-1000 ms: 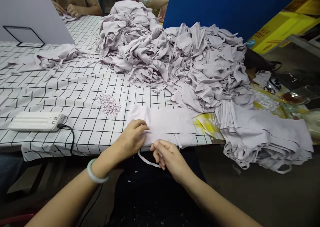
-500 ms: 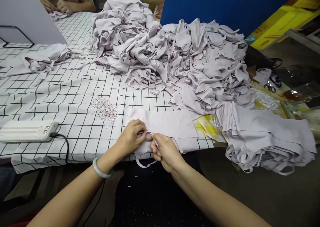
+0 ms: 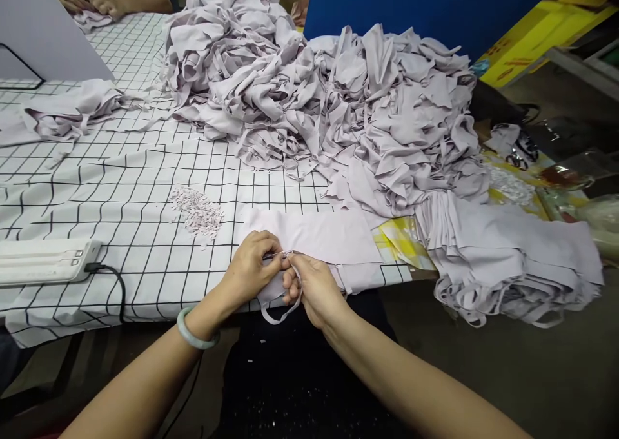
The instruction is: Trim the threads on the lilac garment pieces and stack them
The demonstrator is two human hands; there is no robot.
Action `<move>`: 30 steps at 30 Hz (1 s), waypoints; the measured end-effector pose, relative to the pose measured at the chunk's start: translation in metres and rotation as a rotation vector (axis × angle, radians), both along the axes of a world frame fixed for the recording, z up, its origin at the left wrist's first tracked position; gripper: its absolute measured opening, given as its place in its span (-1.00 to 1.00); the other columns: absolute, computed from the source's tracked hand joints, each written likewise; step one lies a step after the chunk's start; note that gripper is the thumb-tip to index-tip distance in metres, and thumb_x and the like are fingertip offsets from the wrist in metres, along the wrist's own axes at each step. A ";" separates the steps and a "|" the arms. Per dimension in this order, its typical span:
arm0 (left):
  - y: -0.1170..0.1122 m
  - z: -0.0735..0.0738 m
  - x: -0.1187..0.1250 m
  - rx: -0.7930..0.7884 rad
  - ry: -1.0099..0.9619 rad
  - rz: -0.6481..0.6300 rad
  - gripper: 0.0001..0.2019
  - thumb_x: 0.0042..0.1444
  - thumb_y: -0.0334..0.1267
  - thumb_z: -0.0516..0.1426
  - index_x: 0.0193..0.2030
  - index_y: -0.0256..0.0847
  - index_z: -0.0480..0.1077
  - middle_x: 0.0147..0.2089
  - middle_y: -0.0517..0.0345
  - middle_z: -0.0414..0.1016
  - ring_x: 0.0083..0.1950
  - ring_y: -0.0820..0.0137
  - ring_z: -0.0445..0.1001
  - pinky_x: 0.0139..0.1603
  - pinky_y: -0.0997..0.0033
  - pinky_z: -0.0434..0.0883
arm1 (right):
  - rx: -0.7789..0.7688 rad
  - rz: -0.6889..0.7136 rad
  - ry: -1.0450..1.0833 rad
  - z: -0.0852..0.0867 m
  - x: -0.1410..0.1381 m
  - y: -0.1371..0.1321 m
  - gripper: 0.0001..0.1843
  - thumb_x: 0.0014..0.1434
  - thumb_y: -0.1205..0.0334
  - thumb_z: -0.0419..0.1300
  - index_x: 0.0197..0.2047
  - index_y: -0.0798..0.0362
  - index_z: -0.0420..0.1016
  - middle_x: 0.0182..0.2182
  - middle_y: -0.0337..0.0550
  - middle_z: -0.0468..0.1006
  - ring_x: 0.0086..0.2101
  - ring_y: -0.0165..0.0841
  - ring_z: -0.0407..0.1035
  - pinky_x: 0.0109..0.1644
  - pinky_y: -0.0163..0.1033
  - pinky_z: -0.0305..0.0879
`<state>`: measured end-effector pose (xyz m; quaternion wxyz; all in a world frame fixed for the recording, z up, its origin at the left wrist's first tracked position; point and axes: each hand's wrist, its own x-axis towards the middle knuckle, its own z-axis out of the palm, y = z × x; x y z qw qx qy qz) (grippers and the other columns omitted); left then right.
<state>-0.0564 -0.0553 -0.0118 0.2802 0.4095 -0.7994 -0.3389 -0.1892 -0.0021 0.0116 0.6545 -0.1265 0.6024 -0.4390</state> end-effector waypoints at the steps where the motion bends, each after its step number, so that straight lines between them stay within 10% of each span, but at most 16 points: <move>1: 0.000 0.000 0.000 0.000 0.002 -0.002 -0.88 0.16 -0.45 0.13 -0.39 -0.22 0.38 -0.26 0.12 0.47 -0.19 0.35 0.39 -0.10 0.29 0.36 | 0.003 -0.009 0.010 0.000 0.000 0.000 -0.84 0.04 0.21 0.09 -0.45 0.09 0.41 -0.75 -0.37 0.35 -0.76 -0.55 0.11 -0.68 -0.38 0.31; 11: 0.000 0.002 0.001 0.023 0.053 -0.015 -0.87 0.18 -0.39 0.13 -0.40 -0.21 0.38 -0.29 0.14 0.46 -0.21 0.36 0.39 -0.11 0.27 0.33 | -0.016 0.051 0.059 0.000 -0.005 -0.001 -0.79 0.00 0.09 0.16 -0.47 0.07 0.38 -0.78 -0.48 0.17 -0.74 -0.63 -0.16 -0.72 -0.49 -0.28; 30: 0.002 0.001 0.001 -0.029 0.069 -0.034 -0.86 0.16 -0.42 0.14 -0.42 -0.20 0.36 -0.30 0.12 0.46 -0.23 0.35 0.39 -0.15 0.27 0.37 | -0.023 -0.013 0.149 -0.003 0.003 0.001 -0.80 -0.06 0.15 0.18 -0.60 0.06 0.37 -0.78 -0.44 0.19 -0.75 -0.59 -0.01 -0.74 -0.45 -0.03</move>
